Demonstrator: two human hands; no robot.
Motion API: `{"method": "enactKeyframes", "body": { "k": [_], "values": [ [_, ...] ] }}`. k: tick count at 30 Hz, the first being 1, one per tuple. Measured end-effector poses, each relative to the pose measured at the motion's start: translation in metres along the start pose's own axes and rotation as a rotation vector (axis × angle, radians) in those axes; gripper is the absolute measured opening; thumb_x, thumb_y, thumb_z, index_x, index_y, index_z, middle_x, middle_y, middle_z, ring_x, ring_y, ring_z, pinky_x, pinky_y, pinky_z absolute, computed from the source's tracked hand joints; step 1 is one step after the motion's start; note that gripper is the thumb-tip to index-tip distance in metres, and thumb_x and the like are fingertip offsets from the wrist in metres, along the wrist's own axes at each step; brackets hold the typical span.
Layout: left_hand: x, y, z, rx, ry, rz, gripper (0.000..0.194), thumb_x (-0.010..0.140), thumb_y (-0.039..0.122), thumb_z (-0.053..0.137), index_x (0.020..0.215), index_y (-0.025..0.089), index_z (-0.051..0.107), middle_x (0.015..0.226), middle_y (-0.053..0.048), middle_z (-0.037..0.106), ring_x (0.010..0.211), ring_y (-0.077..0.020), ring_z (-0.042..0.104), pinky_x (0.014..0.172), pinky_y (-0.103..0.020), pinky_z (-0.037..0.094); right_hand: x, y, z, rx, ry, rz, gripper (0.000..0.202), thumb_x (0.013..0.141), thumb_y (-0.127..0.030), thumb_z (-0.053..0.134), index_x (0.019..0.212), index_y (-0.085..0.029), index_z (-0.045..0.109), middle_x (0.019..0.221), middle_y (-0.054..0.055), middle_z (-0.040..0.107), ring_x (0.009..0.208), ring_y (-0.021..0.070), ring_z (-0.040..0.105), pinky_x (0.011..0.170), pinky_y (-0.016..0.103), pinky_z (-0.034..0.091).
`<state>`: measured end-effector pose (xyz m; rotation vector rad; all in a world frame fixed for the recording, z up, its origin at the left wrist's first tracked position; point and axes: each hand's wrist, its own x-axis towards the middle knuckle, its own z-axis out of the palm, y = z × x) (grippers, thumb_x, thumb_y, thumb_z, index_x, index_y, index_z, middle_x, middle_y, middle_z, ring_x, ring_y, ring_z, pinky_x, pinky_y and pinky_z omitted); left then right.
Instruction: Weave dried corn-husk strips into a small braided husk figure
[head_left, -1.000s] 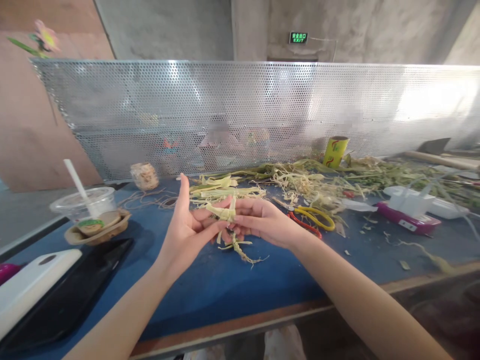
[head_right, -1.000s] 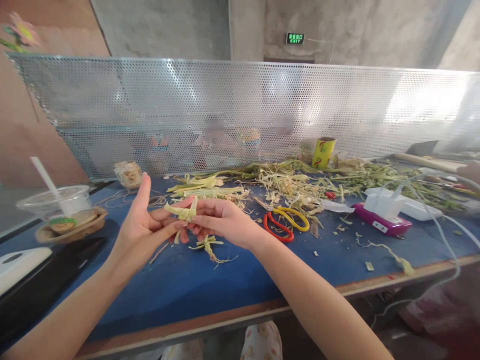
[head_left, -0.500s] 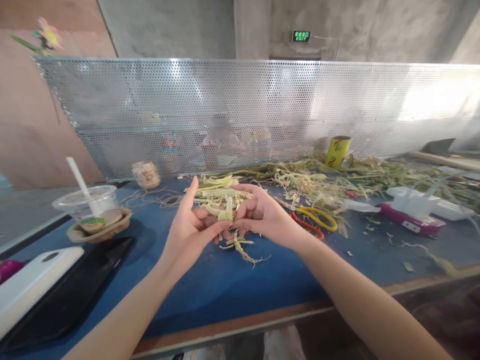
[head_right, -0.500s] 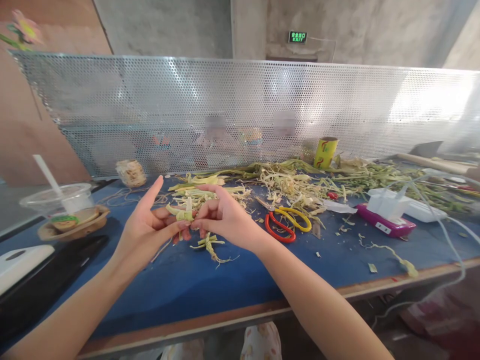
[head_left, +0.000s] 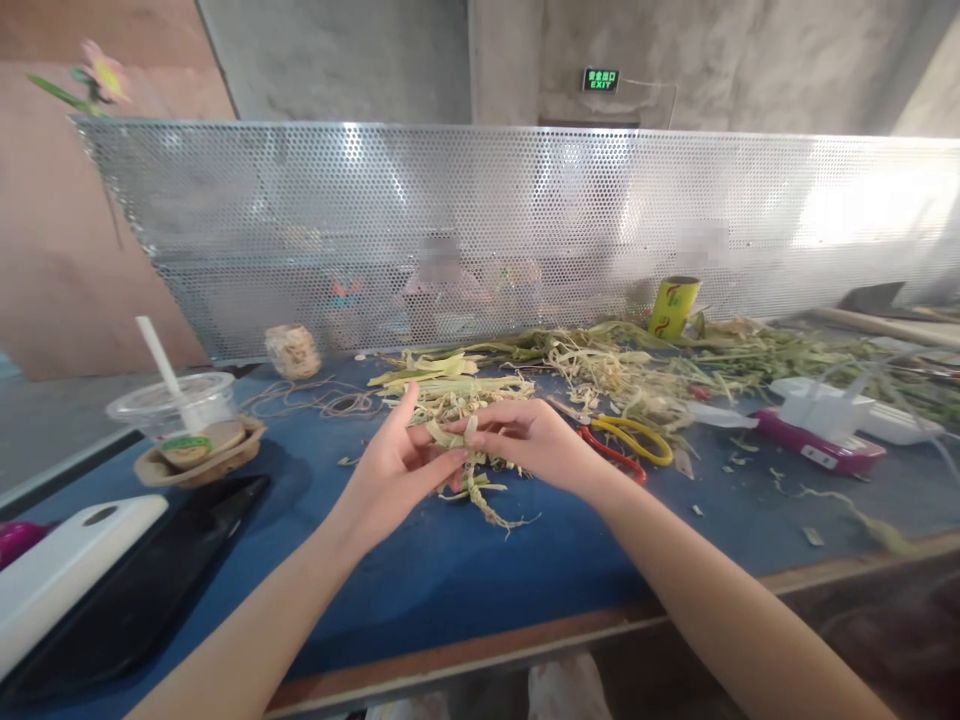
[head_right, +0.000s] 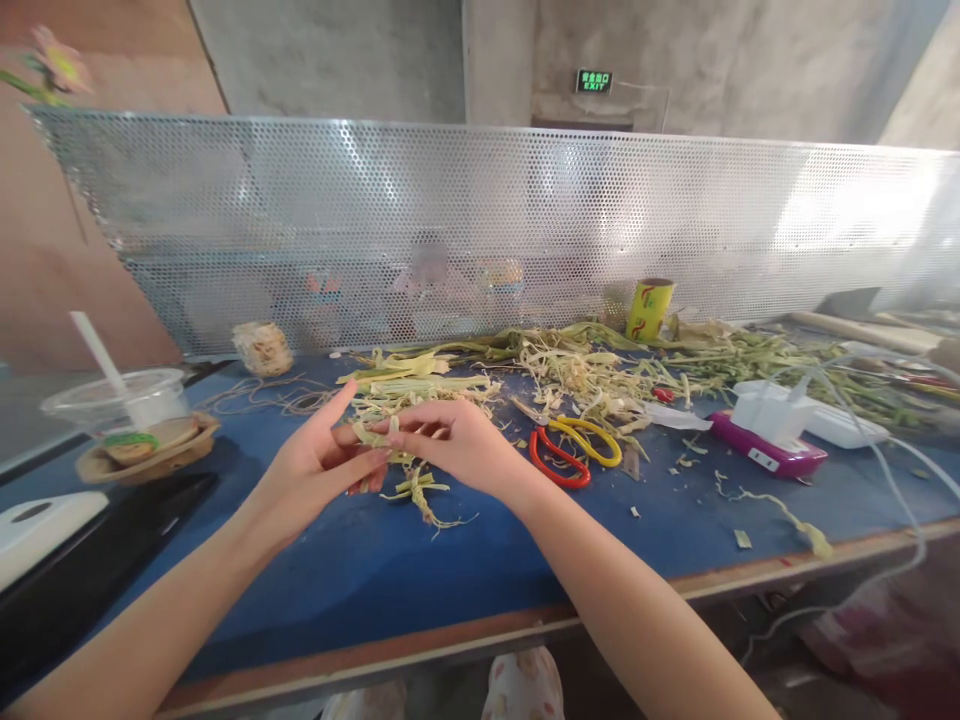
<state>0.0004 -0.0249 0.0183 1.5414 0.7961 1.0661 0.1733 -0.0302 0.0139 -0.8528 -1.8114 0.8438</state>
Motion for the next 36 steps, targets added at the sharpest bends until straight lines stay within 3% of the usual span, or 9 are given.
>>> {"method": "enactKeyframes", "body": {
  "k": [3,7,15,18,21,25,29,33,36],
  "values": [
    [0.0,0.0,-0.001,0.044,0.016,0.003,0.108,0.071,0.027,0.071,0.144,0.014,-0.007,0.062,0.003,0.06,0.054,-0.0111,0.051,0.052,-0.024,0.038,0.0,0.001,0.006,-0.098,0.115,-0.028,0.016,0.079,-0.028,0.06,0.088,-0.023,0.073,0.079,0.002,0.061,0.069,0.0124,0.052,0.056,0.024,0.04],
    [0.001,-0.001,-0.002,0.044,0.024,0.009,0.111,0.067,0.028,0.074,0.145,0.013,-0.005,0.059,0.005,0.057,0.053,-0.0107,0.048,0.051,-0.024,0.036,0.001,0.001,0.007,-0.075,0.146,-0.027,0.017,0.077,-0.031,0.062,0.086,-0.026,0.074,0.088,0.004,0.056,0.076,0.0142,0.053,0.061,0.026,0.044],
    [0.005,-0.006,-0.004,0.04,0.017,0.078,0.106,0.069,0.027,0.073,0.145,0.022,0.001,0.058,0.005,0.059,0.051,-0.0103,0.048,0.05,-0.022,0.035,0.001,0.005,0.009,0.186,0.202,0.005,0.012,0.076,-0.029,0.064,0.08,-0.026,0.075,0.09,0.003,0.058,0.09,0.0151,0.056,0.085,0.031,0.044],
    [0.004,-0.006,-0.004,0.055,0.028,0.091,0.103,0.069,0.027,0.073,0.145,0.021,0.004,0.056,0.005,0.059,0.05,-0.0102,0.048,0.049,-0.022,0.035,0.002,0.005,0.009,0.197,0.272,-0.015,0.015,0.076,-0.034,0.064,0.075,-0.023,0.075,0.084,0.003,0.058,0.085,0.0153,0.056,0.082,0.03,0.044],
    [0.004,-0.004,-0.003,0.041,0.04,0.087,0.102,0.071,0.026,0.071,0.145,0.021,0.001,0.055,0.005,0.06,0.051,-0.0109,0.052,0.049,-0.022,0.037,0.003,0.005,0.008,0.136,0.206,0.001,0.023,0.08,-0.039,0.058,0.081,-0.023,0.074,0.076,0.002,0.06,0.075,0.014,0.053,0.075,0.029,0.044],
    [0.005,-0.003,-0.004,-0.028,0.03,0.043,0.108,0.073,0.024,0.071,0.144,0.018,-0.01,0.057,0.003,0.063,0.051,-0.0109,0.054,0.046,-0.02,0.037,0.003,0.006,0.011,0.013,0.143,0.009,0.03,0.07,-0.039,0.069,0.096,-0.024,0.071,0.081,0.002,0.056,0.061,0.01,0.042,0.057,0.025,0.041],
    [0.005,-0.006,-0.005,-0.091,0.024,0.021,0.102,0.079,0.032,0.063,0.143,0.014,-0.014,0.056,0.001,0.064,0.05,-0.0141,0.058,0.046,-0.022,0.041,0.002,0.008,0.016,-0.079,0.202,-0.014,0.027,0.067,-0.033,0.072,0.093,-0.026,0.072,0.086,0.003,0.05,0.064,0.01,0.043,0.056,0.025,0.041],
    [0.007,-0.006,-0.005,-0.147,0.03,-0.014,0.105,0.081,0.034,0.061,0.14,0.017,-0.024,0.074,-0.007,0.07,0.061,-0.0213,0.066,0.046,-0.027,0.047,0.003,0.01,0.017,-0.053,0.273,-0.001,0.02,0.068,-0.029,0.069,0.087,-0.024,0.072,0.098,0.005,0.052,0.079,0.014,0.052,0.059,0.025,0.045],
    [0.009,-0.006,-0.007,-0.077,0.127,0.006,0.112,0.076,0.027,0.067,0.139,0.019,-0.025,0.1,-0.011,0.069,0.077,-0.0201,0.067,0.061,-0.029,0.053,0.004,0.012,0.017,0.006,0.243,0.021,0.014,0.069,-0.029,0.067,0.08,-0.021,0.069,0.094,0.004,0.057,0.077,0.0137,0.054,0.061,0.025,0.046]
  ]
}}
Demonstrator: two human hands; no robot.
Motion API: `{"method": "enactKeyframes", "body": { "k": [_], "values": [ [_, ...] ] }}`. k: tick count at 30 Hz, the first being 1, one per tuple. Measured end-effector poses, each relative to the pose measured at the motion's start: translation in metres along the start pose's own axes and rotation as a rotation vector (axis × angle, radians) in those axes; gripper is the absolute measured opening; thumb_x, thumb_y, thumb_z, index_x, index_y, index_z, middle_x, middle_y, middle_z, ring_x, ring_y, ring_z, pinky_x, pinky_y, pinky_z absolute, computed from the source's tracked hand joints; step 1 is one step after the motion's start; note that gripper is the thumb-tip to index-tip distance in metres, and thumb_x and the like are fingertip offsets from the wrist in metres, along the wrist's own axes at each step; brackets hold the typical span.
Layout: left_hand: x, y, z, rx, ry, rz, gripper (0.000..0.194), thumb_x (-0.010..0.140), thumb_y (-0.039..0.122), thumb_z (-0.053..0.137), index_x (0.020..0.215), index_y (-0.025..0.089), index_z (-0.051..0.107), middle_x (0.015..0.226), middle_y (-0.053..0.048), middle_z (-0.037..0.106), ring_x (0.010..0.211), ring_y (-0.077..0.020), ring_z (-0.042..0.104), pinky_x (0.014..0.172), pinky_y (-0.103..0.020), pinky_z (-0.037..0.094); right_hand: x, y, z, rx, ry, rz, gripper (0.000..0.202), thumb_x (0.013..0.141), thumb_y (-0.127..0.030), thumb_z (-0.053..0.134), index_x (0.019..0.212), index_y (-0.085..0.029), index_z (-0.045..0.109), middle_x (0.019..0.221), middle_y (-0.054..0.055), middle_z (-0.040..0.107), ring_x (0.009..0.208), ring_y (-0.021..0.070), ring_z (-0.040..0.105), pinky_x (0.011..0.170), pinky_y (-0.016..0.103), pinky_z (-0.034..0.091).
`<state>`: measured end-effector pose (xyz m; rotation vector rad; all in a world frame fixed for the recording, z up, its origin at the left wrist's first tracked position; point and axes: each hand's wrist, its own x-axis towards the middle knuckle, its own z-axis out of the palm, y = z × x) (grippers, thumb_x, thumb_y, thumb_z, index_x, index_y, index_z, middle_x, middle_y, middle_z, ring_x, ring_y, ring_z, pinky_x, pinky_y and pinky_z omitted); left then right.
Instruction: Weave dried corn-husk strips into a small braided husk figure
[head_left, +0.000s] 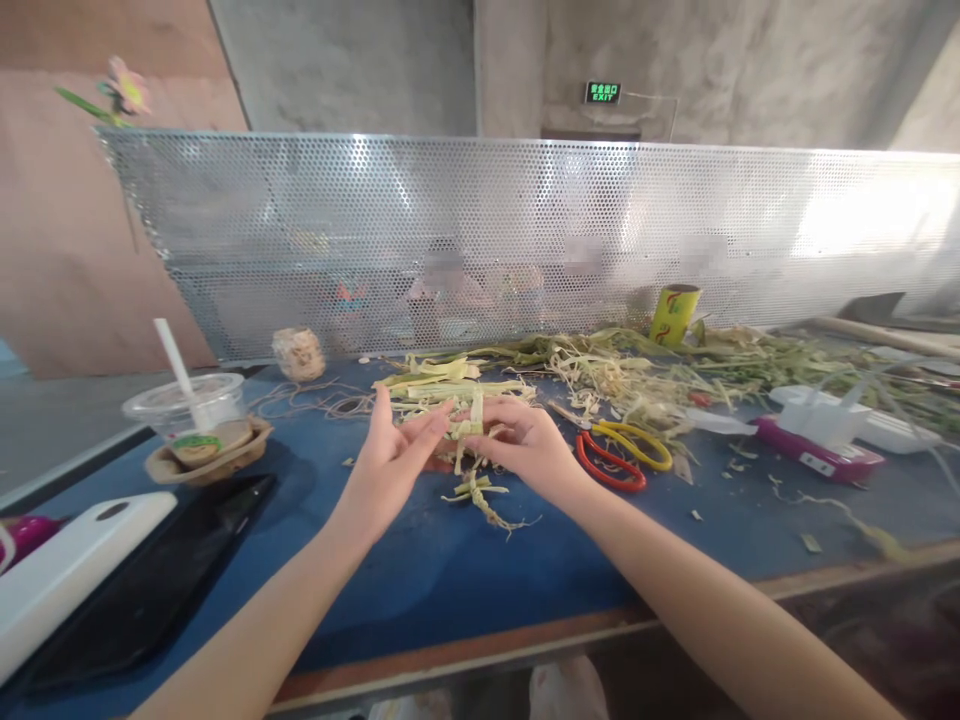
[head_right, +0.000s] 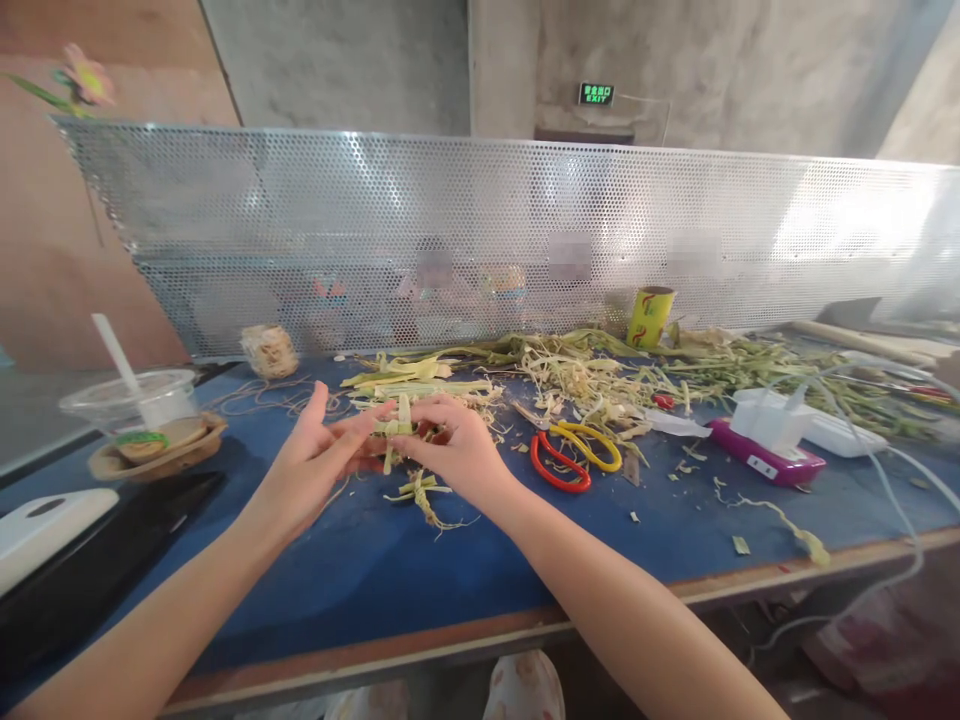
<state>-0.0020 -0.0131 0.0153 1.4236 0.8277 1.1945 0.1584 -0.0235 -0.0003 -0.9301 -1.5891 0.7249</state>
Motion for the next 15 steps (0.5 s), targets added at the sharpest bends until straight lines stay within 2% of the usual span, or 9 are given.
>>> {"method": "enactKeyframes", "body": {
  "k": [1,3,5,7,10,15],
  "values": [
    [0.0007,0.0001,-0.0008,0.034,0.039,0.025,0.113,0.074,0.025,0.068,0.14,0.019,-0.023,0.103,-0.01,0.069,0.083,-0.0191,0.066,0.068,-0.029,0.053,0.0,0.0011,0.0006,0.011,-0.009,0.01,0.012,0.069,-0.029,0.067,0.076,-0.02,0.068,0.089,0.004,0.059,0.074,0.0132,0.054,0.062,0.026,0.046],
    [0.0019,-0.0004,-0.0026,0.102,0.088,0.08,0.111,0.071,0.023,0.071,0.143,0.017,-0.013,0.094,-0.007,0.07,0.089,-0.0175,0.064,0.078,-0.028,0.05,-0.0002,0.0028,0.002,0.026,-0.029,0.043,0.012,0.067,-0.03,0.068,0.07,-0.019,0.064,0.077,0.001,0.059,0.066,0.0119,0.053,0.06,0.026,0.045],
    [0.0027,-0.0013,-0.0041,0.133,0.094,0.111,0.11,0.068,0.024,0.073,0.145,0.016,-0.006,0.083,-0.003,0.07,0.083,-0.0167,0.063,0.077,-0.029,0.05,-0.0004,0.0032,0.003,0.081,-0.063,0.103,0.016,0.066,-0.032,0.069,0.07,-0.018,0.062,0.066,-0.001,0.056,0.056,0.01,0.051,0.055,0.025,0.042],
    [0.0029,-0.002,-0.0049,0.104,0.079,0.123,0.112,0.066,0.022,0.075,0.145,0.018,-0.003,0.084,-0.003,0.068,0.079,-0.0154,0.063,0.074,-0.029,0.051,-0.0006,0.0026,0.0035,0.167,-0.097,0.162,0.019,0.065,-0.034,0.07,0.072,-0.018,0.061,0.06,-0.003,0.054,0.048,0.0084,0.049,0.051,0.024,0.041],
    [0.0022,-0.0018,-0.0042,0.051,0.08,0.13,0.116,0.062,0.019,0.077,0.145,0.02,-0.003,0.092,-0.005,0.066,0.074,-0.0127,0.061,0.072,-0.028,0.052,-0.0007,0.0023,0.0038,0.234,-0.123,0.224,0.022,0.063,-0.032,0.072,0.075,-0.018,0.062,0.059,-0.004,0.056,0.049,0.0089,0.052,0.054,0.025,0.043],
    [0.001,-0.0011,-0.0032,0.071,0.065,0.129,0.117,0.061,0.017,0.078,0.145,0.021,-0.004,0.088,-0.005,0.067,0.062,-0.0106,0.059,0.065,-0.028,0.053,-0.0015,0.0054,0.0055,0.237,-0.078,0.268,0.024,0.058,-0.03,0.076,0.067,-0.018,0.057,0.062,-0.002,0.06,0.051,0.0098,0.054,0.054,0.025,0.045]
  ]
}}
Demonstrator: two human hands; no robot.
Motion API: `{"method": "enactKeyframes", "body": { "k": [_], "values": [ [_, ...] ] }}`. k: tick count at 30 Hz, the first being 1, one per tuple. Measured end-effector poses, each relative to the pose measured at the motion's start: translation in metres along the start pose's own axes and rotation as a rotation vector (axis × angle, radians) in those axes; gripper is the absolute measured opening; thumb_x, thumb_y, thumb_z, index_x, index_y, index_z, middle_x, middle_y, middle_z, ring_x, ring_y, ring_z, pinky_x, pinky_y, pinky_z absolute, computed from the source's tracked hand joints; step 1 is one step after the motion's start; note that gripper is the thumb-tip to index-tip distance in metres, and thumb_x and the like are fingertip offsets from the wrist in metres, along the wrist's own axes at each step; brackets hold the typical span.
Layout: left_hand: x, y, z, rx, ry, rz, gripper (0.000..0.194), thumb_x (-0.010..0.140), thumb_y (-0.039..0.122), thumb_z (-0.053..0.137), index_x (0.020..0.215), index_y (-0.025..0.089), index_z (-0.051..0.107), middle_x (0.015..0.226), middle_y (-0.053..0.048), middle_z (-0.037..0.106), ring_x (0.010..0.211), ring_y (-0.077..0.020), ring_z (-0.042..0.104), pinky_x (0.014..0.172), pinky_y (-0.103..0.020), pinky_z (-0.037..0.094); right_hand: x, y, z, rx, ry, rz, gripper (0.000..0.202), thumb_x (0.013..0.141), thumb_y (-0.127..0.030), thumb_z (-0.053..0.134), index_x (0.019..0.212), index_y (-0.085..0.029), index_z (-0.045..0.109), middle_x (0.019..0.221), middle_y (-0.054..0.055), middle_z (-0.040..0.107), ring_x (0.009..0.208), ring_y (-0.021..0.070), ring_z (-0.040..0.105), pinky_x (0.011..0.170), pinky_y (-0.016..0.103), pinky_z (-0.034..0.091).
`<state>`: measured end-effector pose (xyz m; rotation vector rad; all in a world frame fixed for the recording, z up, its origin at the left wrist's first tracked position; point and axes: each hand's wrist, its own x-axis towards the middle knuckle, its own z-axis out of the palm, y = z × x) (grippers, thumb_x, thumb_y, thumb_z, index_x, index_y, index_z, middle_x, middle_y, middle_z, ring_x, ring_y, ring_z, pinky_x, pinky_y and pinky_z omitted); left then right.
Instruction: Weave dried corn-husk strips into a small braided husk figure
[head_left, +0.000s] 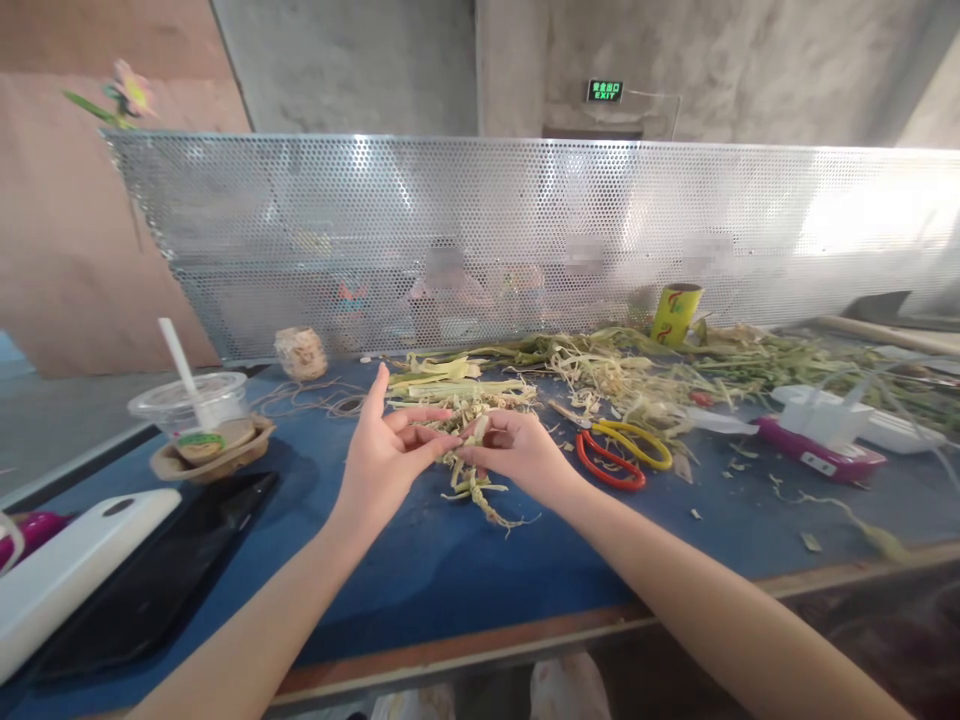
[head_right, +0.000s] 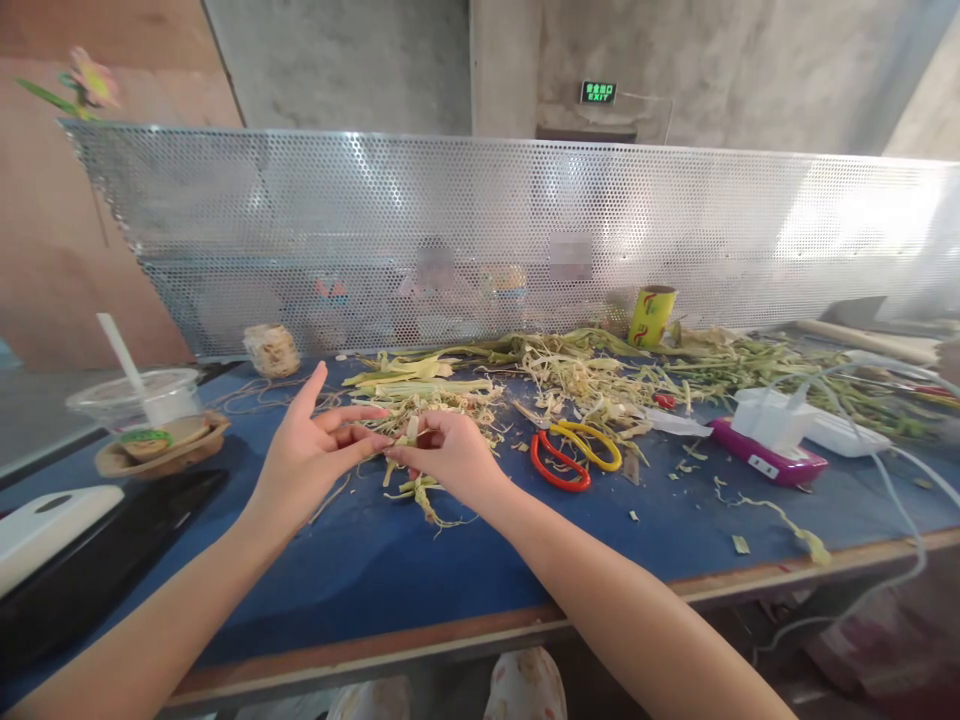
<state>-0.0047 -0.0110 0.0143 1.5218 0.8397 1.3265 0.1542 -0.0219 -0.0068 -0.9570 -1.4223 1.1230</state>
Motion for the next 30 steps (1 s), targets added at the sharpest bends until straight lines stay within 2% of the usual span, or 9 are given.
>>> {"method": "enactKeyframes", "body": {
  "k": [3,8,11,13,18,25,30],
  "values": [
    [0.002,0.001,-0.003,0.009,-0.005,0.009,0.118,0.059,0.016,0.078,0.145,0.022,-0.002,0.088,-0.005,0.068,0.061,-0.0104,0.06,0.066,-0.027,0.053,0.001,0.002,0.0,0.042,0.023,-0.041,0.026,0.059,-0.031,0.075,0.061,-0.017,0.053,0.071,-0.001,0.062,0.05,0.0087,0.055,0.053,0.024,0.045],
    [0.006,0.004,-0.009,0.106,0.052,0.076,0.114,0.06,0.017,0.077,0.145,0.026,0.0,0.086,-0.003,0.067,0.057,-0.0098,0.059,0.063,-0.028,0.053,0.002,0.003,-0.002,0.074,0.043,-0.035,0.023,0.059,-0.031,0.074,0.064,-0.017,0.057,0.06,-0.003,0.061,0.048,0.0093,0.057,0.053,0.024,0.047],
    [0.006,0.002,-0.009,0.195,0.112,0.167,0.105,0.066,0.02,0.072,0.145,0.027,0.003,0.095,-0.005,0.065,0.069,-0.0134,0.063,0.064,-0.028,0.052,0.003,0.001,-0.004,0.103,0.048,-0.041,0.024,0.057,-0.032,0.075,0.065,-0.017,0.058,0.056,-0.004,0.061,0.048,0.0099,0.058,0.054,0.025,0.049],
    [0.004,-0.001,-0.008,0.255,0.115,0.205,0.107,0.065,0.022,0.073,0.144,0.028,0.001,0.107,-0.009,0.061,0.08,-0.0163,0.064,0.065,-0.028,0.052,0.004,-0.001,-0.005,0.146,0.074,-0.049,0.027,0.054,-0.032,0.077,0.063,-0.018,0.056,0.056,-0.004,0.06,0.048,0.01,0.057,0.055,0.025,0.049],
    [0.001,-0.009,-0.007,0.195,-0.069,0.013,0.116,0.063,0.024,0.075,0.142,0.035,-0.009,0.128,-0.012,0.048,0.074,-0.0145,0.065,0.067,-0.033,0.054,0.006,-0.003,-0.006,0.145,0.119,0.004,0.031,0.048,-0.025,0.079,0.066,-0.018,0.054,0.058,-0.006,0.061,0.047,0.0098,0.058,0.053,0.025,0.048],
    [-0.001,-0.009,-0.004,0.159,-0.141,-0.018,0.115,0.065,0.02,0.073,0.14,0.043,-0.012,0.128,-0.009,0.048,0.067,-0.0096,0.062,0.074,-0.036,0.053,0.005,-0.001,-0.002,0.061,0.094,-0.025,0.024,0.053,-0.021,0.074,0.068,-0.018,0.055,0.049,-0.008,0.056,0.041,0.0093,0.054,0.047,0.023,0.045],
    [-0.003,-0.003,-0.006,0.108,-0.188,-0.166,0.124,0.063,0.018,0.075,0.136,0.044,-0.023,0.129,-0.01,0.046,0.064,-0.007,0.058,0.069,-0.033,0.053,0.004,-0.002,-0.001,0.067,0.127,-0.054,0.019,0.056,-0.022,0.073,0.066,-0.018,0.058,0.052,-0.006,0.057,0.041,0.0084,0.052,0.046,0.023,0.044]
  ]
}}
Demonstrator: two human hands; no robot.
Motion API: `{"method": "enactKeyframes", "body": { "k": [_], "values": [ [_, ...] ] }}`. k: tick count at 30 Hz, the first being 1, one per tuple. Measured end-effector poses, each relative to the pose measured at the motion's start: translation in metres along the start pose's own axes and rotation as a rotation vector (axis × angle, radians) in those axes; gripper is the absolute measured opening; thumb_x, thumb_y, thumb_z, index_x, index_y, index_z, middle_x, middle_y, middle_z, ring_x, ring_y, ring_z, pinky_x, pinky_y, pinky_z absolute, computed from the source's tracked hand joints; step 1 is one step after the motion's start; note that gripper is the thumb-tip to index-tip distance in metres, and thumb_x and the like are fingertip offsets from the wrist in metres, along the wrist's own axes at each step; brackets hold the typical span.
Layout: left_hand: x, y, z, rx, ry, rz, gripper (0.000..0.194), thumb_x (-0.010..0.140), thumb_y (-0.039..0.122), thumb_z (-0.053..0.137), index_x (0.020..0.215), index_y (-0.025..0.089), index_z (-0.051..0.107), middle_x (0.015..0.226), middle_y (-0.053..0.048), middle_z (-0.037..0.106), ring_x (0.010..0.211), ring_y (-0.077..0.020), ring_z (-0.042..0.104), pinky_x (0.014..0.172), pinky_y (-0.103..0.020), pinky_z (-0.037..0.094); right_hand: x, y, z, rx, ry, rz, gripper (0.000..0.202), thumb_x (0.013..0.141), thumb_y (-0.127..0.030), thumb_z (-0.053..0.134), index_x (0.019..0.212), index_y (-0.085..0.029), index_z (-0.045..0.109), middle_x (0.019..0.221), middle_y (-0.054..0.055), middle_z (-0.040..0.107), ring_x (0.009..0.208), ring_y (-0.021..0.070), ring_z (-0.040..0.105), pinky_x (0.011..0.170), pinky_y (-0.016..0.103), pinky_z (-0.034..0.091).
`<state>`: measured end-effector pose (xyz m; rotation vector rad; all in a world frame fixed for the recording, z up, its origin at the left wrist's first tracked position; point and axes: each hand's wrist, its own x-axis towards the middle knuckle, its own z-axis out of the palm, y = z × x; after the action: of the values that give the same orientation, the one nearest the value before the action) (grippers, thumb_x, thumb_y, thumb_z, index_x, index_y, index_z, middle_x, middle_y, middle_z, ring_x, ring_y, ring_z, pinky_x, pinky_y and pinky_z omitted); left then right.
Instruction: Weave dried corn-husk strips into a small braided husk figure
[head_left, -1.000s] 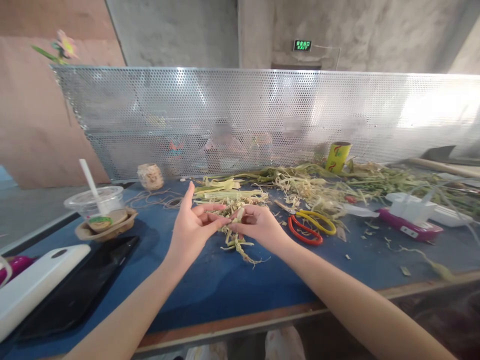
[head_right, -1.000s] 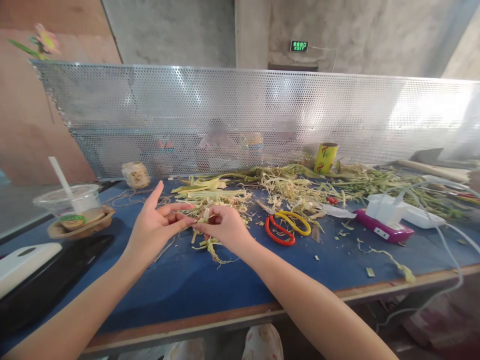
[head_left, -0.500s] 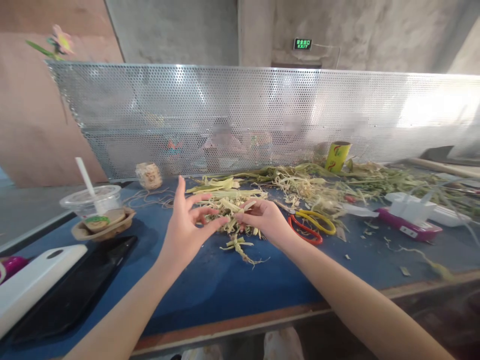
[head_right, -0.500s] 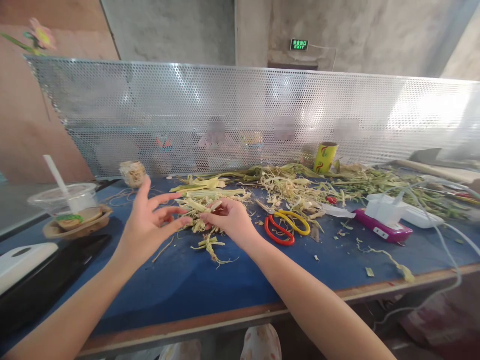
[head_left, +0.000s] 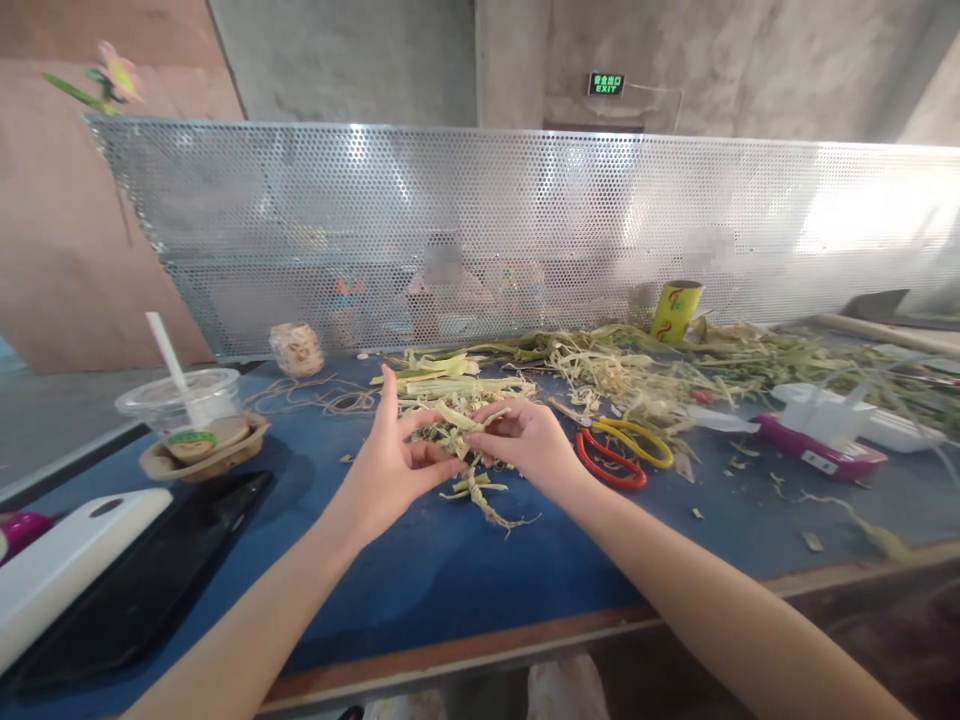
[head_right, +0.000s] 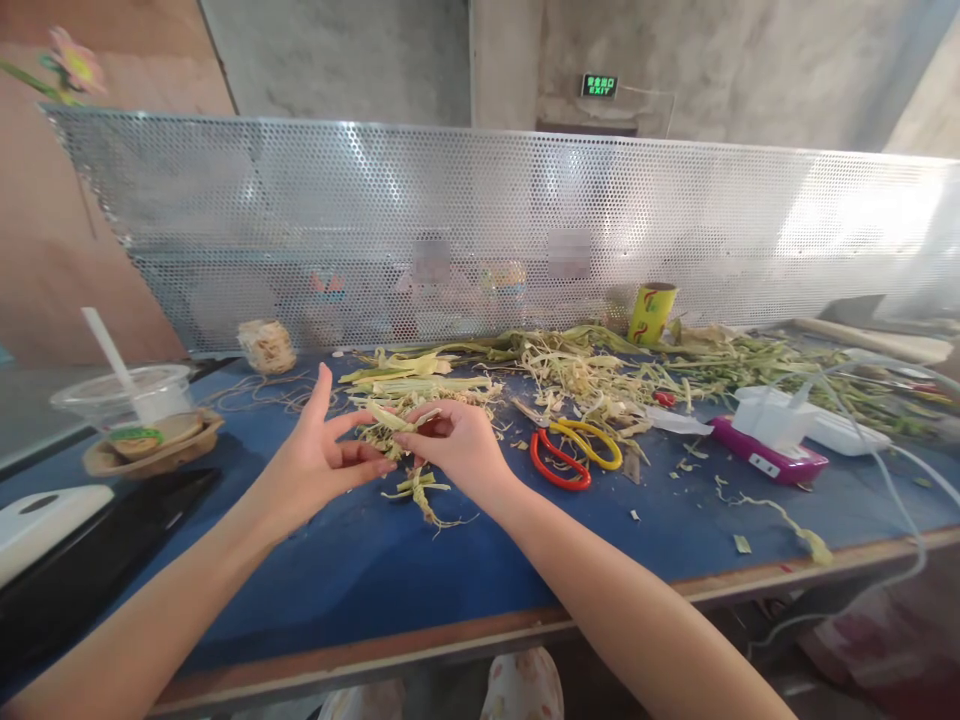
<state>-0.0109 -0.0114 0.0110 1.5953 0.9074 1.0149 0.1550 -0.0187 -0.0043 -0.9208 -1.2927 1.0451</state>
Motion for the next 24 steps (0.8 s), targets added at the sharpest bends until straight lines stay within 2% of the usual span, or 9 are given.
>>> {"method": "enactKeyframes", "body": {
  "k": [3,7,10,13,16,19,21,24],
  "values": [
    [-0.002,0.004,-0.001,-0.018,-0.05,-0.056,0.126,0.064,0.017,0.075,0.135,0.043,-0.026,0.124,-0.01,0.051,0.063,-0.0071,0.057,0.067,-0.032,0.052,-0.001,-0.002,-0.003,0.024,-0.005,0.004,0.021,0.054,-0.026,0.076,0.061,-0.017,0.059,0.056,-0.004,0.059,0.041,0.0074,0.05,0.045,0.023,0.043],
    [-0.005,0.004,-0.002,-0.023,-0.074,-0.06,0.126,0.063,0.018,0.075,0.135,0.041,-0.026,0.116,-0.008,0.058,0.061,-0.0082,0.057,0.061,-0.03,0.051,0.001,-0.004,-0.008,0.016,-0.028,0.005,0.024,0.056,-0.032,0.077,0.064,-0.016,0.062,0.051,-0.004,0.057,0.041,0.0069,0.049,0.045,0.023,0.042],
    [-0.004,0.004,-0.002,-0.032,-0.074,-0.055,0.126,0.063,0.017,0.075,0.136,0.041,-0.025,0.124,-0.01,0.053,0.068,-0.011,0.061,0.063,-0.03,0.051,0.003,-0.004,-0.011,0.034,-0.083,0.063,0.028,0.054,-0.035,0.079,0.065,-0.014,0.064,0.053,-0.004,0.058,0.043,0.0067,0.051,0.047,0.022,0.044],
    [-0.004,0.005,-0.001,-0.058,-0.054,-0.053,0.124,0.064,0.018,0.075,0.136,0.04,-0.024,0.133,-0.011,0.048,0.078,-0.0138,0.063,0.067,-0.031,0.052,0.003,-0.006,-0.011,0.069,-0.156,0.102,0.026,0.061,-0.037,0.074,0.065,-0.014,0.064,0.061,-0.001,0.064,0.053,0.0087,0.059,0.059,0.024,0.051],
    [-0.003,0.007,0.002,-0.068,-0.033,-0.025,0.122,0.065,0.019,0.075,0.139,0.036,-0.02,0.127,-0.011,0.055,0.071,-0.0134,0.063,0.058,-0.025,0.049,0.0,-0.009,-0.01,0.124,-0.235,0.082,0.02,0.067,-0.03,0.071,0.078,-0.015,0.063,0.075,0.0,0.065,0.066,0.0114,0.065,0.07,0.027,0.054],
    [-0.001,0.005,0.004,-0.087,-0.025,0.022,0.12,0.067,0.02,0.074,0.14,0.03,-0.02,0.118,-0.013,0.062,0.059,-0.0114,0.06,0.049,-0.023,0.046,-0.001,-0.01,-0.007,0.131,-0.208,0.06,0.042,0.063,-0.015,0.071,0.101,-0.019,0.054,0.078,-0.004,0.06,0.063,0.0123,0.066,0.067,0.03,0.056],
    [0.001,0.002,0.004,-0.091,-0.023,0.049,0.118,0.068,0.021,0.074,0.141,0.029,-0.019,0.112,-0.012,0.065,0.056,-0.0109,0.059,0.048,-0.023,0.046,-0.001,-0.009,-0.006,0.11,-0.179,0.053,0.048,0.063,-0.012,0.069,0.105,-0.02,0.048,0.078,-0.004,0.057,0.061,0.012,0.065,0.065,0.03,0.056],
    [0.004,-0.002,0.003,-0.057,0.003,0.078,0.115,0.068,0.022,0.073,0.143,0.024,-0.013,0.095,-0.008,0.07,0.055,-0.012,0.06,0.049,-0.024,0.047,-0.001,-0.007,-0.006,0.047,-0.171,0.031,0.043,0.066,-0.014,0.066,0.104,-0.02,0.045,0.084,-0.002,0.055,0.067,0.0119,0.064,0.066,0.029,0.055]
  ]
}}
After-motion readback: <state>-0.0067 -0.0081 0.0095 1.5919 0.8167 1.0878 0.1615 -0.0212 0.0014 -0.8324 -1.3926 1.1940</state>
